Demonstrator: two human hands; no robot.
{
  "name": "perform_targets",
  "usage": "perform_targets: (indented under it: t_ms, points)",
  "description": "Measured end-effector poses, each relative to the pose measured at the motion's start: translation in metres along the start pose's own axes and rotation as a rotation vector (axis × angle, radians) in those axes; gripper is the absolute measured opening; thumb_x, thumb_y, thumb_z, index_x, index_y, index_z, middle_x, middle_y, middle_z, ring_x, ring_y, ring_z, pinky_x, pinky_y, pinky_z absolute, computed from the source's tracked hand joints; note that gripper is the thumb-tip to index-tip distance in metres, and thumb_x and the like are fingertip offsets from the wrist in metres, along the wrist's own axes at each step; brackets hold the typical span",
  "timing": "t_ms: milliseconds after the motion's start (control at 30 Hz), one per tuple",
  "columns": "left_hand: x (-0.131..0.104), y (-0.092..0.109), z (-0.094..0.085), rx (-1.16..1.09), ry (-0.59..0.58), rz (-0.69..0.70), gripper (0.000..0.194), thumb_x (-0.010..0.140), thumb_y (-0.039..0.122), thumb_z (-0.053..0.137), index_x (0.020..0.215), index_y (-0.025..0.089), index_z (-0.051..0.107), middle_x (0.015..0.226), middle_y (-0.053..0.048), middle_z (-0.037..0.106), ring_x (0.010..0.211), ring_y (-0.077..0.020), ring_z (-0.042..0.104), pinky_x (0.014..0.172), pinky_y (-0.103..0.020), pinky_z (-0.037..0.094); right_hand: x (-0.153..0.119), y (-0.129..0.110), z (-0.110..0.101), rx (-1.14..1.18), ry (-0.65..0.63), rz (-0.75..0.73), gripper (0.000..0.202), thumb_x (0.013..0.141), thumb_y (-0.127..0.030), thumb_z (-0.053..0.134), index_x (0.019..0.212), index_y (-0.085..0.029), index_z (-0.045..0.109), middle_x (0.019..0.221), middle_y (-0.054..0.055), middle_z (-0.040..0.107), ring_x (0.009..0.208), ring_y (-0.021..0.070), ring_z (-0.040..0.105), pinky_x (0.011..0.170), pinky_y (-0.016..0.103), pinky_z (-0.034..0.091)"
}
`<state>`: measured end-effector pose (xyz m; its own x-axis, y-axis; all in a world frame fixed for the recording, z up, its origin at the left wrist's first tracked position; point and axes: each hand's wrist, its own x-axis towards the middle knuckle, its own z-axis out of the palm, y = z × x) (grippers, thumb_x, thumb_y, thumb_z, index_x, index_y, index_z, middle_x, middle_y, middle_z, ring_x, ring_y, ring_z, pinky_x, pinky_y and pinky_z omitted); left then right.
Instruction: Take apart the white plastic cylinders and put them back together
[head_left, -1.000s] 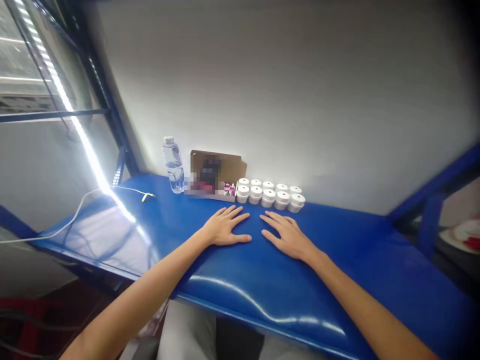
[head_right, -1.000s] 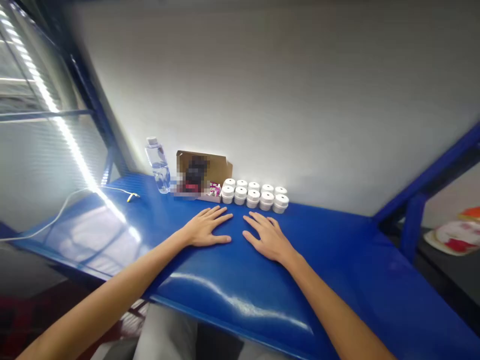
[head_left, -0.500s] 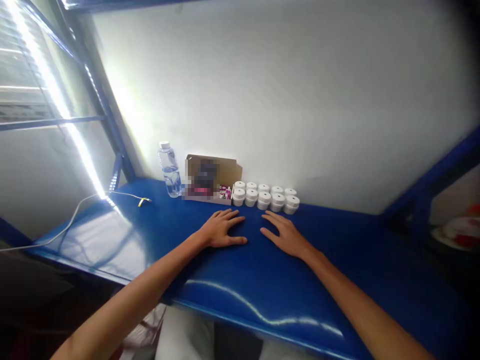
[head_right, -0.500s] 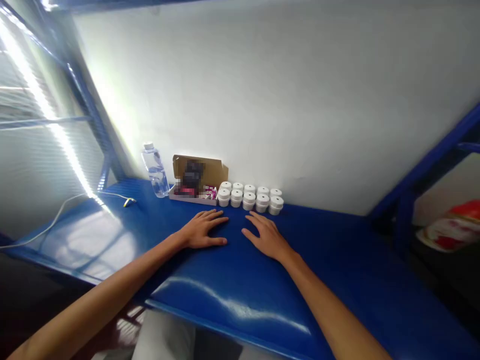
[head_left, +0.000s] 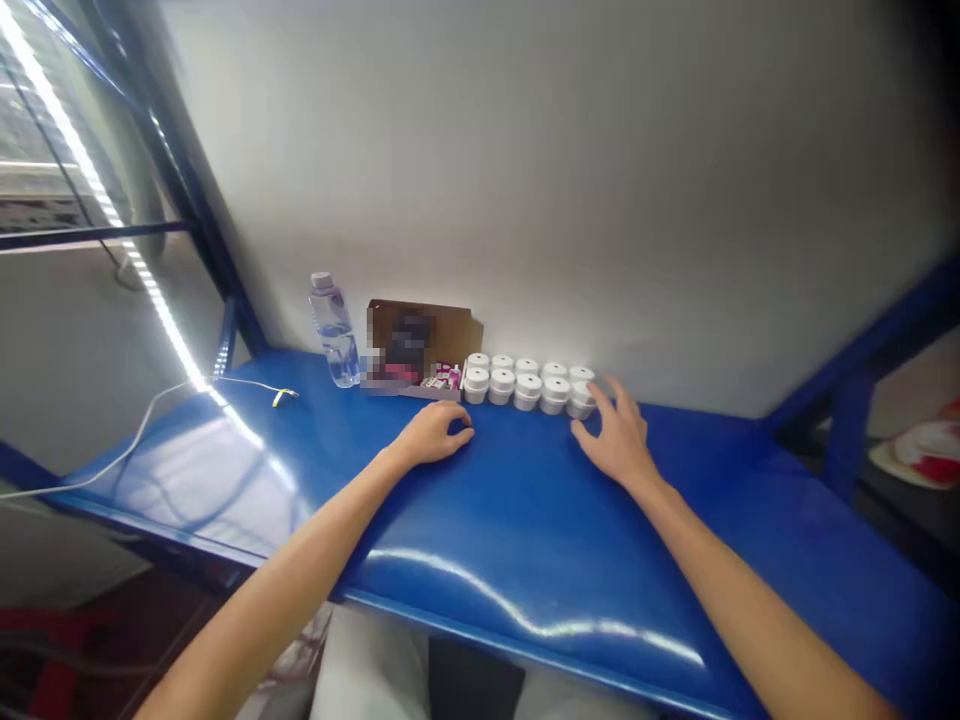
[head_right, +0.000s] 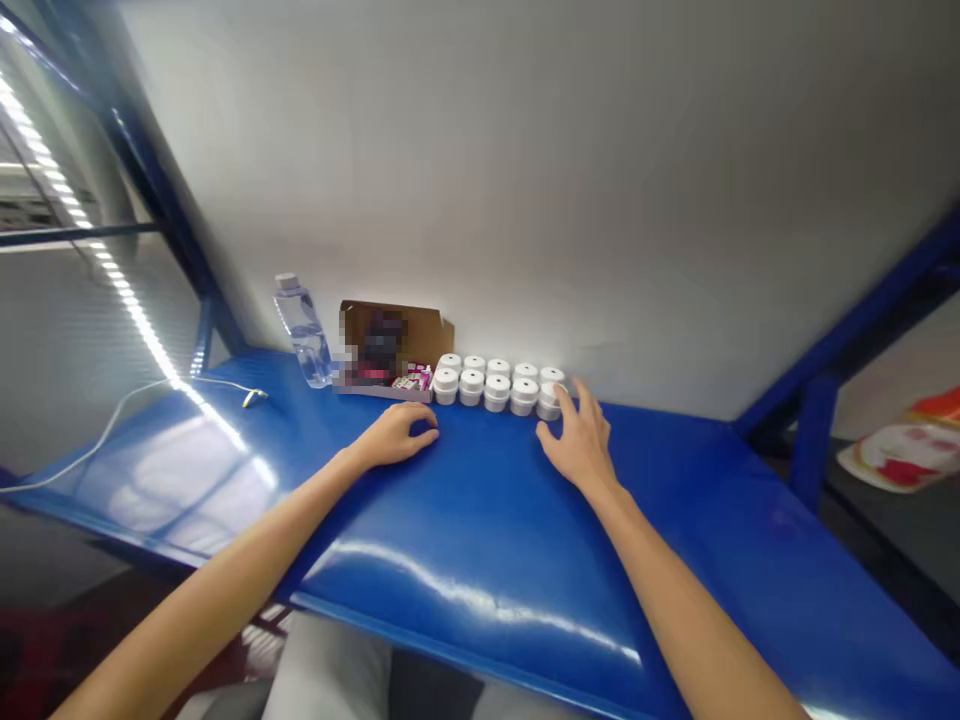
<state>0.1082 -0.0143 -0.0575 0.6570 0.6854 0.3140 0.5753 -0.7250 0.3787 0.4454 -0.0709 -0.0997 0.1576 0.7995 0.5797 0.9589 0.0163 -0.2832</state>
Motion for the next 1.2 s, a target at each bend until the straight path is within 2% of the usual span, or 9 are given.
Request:
perform_targets:
  t_ms: [200, 367, 533, 667, 733, 800, 933, 1067, 1200]
  points:
    - [0.001, -0.001, -0.001, -0.003, 0.007, -0.007, 0.022, 0.091, 0.035, 0.060, 0.098, 0.020, 0.075, 0.104, -0.007, 0.076, 0.100, -0.0242, 0.069, 0.094, -0.034, 0.050, 0.001, 0.002, 0.000, 0.062, -0.005, 0.038, 0.059, 0.086, -0.043, 0.060, 0.141, -0.022, 0.051, 0.158, 0.019, 0.042, 0.141, 0.0420, 0.045, 0.106, 0.060, 0.044]
    - [-0.001, 0.000, -0.001, 0.013, 0.003, -0.005, 0.021, 0.091, 0.035, 0.060, 0.097, 0.020, 0.074, 0.103, -0.008, 0.076, 0.100, -0.0245, 0.069, 0.094, -0.034, 0.050, 0.004, -0.008, -0.014, 0.172, -0.022, 0.166, 0.036, 0.081, -0.046, 0.064, 0.110, -0.025, 0.056, 0.111, 0.010, 0.069, 0.094, 0.0303, 0.066, 0.079, 0.041, 0.050]
    - [-0.002, 0.005, -0.001, 0.007, 0.004, 0.023, 0.020, 0.091, 0.033, 0.060, 0.095, 0.020, 0.074, 0.103, -0.008, 0.076, 0.100, -0.0248, 0.069, 0.093, -0.034, 0.050, 0.004, -0.020, -0.025, 0.179, -0.049, 0.175, 0.044, 0.072, -0.053, 0.074, 0.102, -0.026, 0.057, 0.085, 0.002, 0.066, 0.078, 0.0254, 0.062, 0.068, 0.033, 0.042]
    - [-0.002, 0.012, 0.000, -0.022, -0.006, 0.039, 0.020, 0.093, 0.033, 0.059, 0.094, 0.019, 0.073, 0.103, -0.008, 0.075, 0.100, -0.0248, 0.069, 0.092, -0.035, 0.050, 0.004, -0.029, -0.028, 0.175, -0.092, 0.074, 0.032, 0.079, -0.055, 0.068, 0.079, -0.024, 0.059, 0.080, 0.003, 0.063, 0.075, 0.0230, 0.059, 0.069, 0.033, 0.040]
    - [-0.003, 0.019, 0.000, -0.052, -0.019, 0.061, 0.022, 0.094, 0.035, 0.057, 0.097, 0.019, 0.073, 0.105, -0.009, 0.075, 0.101, -0.0246, 0.069, 0.093, -0.035, 0.050, 0.001, -0.037, -0.029, 0.226, -0.116, 0.045, 0.037, 0.086, -0.056, 0.061, 0.068, -0.024, 0.056, 0.076, 0.003, 0.062, 0.073, 0.0220, 0.058, 0.069, 0.034, 0.040]
    - [-0.005, 0.029, 0.001, -0.106, -0.026, 0.078, 0.032, 0.093, 0.042, 0.061, 0.114, 0.019, 0.070, 0.110, -0.009, 0.074, 0.103, -0.0250, 0.068, 0.094, -0.036, 0.050, -0.003, -0.050, -0.030, 0.352, -0.164, 0.041, 0.041, 0.092, -0.057, 0.052, 0.069, -0.023, 0.057, 0.073, 0.003, 0.063, 0.072, 0.0215, 0.058, 0.068, 0.033, 0.040]
    - [-0.009, 0.049, 0.006, -0.224, -0.049, 0.111, 0.082, 0.082, 0.057, 0.074, 0.149, 0.021, 0.043, 0.120, -0.010, 0.071, 0.104, -0.0260, 0.069, 0.091, -0.036, 0.053, -0.020, -0.088, -0.029, 0.673, -0.388, 0.145, 0.048, 0.097, -0.065, 0.044, 0.078, -0.023, 0.059, 0.066, 0.000, 0.062, 0.060, 0.0188, 0.057, 0.058, 0.030, 0.042]
    - [-0.011, 0.061, 0.012, -0.189, -0.036, 0.165, 0.059, 0.094, 0.053, 0.061, 0.142, 0.022, 0.048, 0.128, -0.011, 0.069, 0.114, -0.0269, 0.068, 0.097, -0.036, 0.050, -0.031, -0.110, -0.026, 0.967, -0.515, 0.232, 0.048, 0.095, -0.069, 0.046, 0.090, -0.024, 0.060, 0.065, -0.001, 0.063, 0.057, 0.0184, 0.060, 0.053, 0.029, 0.047]
    - [-0.011, 0.064, 0.018, -0.021, -0.031, 0.223, 0.054, 0.098, 0.049, 0.058, 0.143, 0.021, 0.045, 0.129, -0.013, 0.067, 0.117, -0.0283, 0.065, 0.100, -0.040, 0.049, -0.029, -0.105, -0.027, 0.977, -0.537, 0.341, 0.058, 0.094, -0.076, 0.042, 0.089, -0.022, 0.062, 0.058, 0.000, 0.061, 0.047, 0.0184, 0.057, 0.044, 0.029, 0.045]
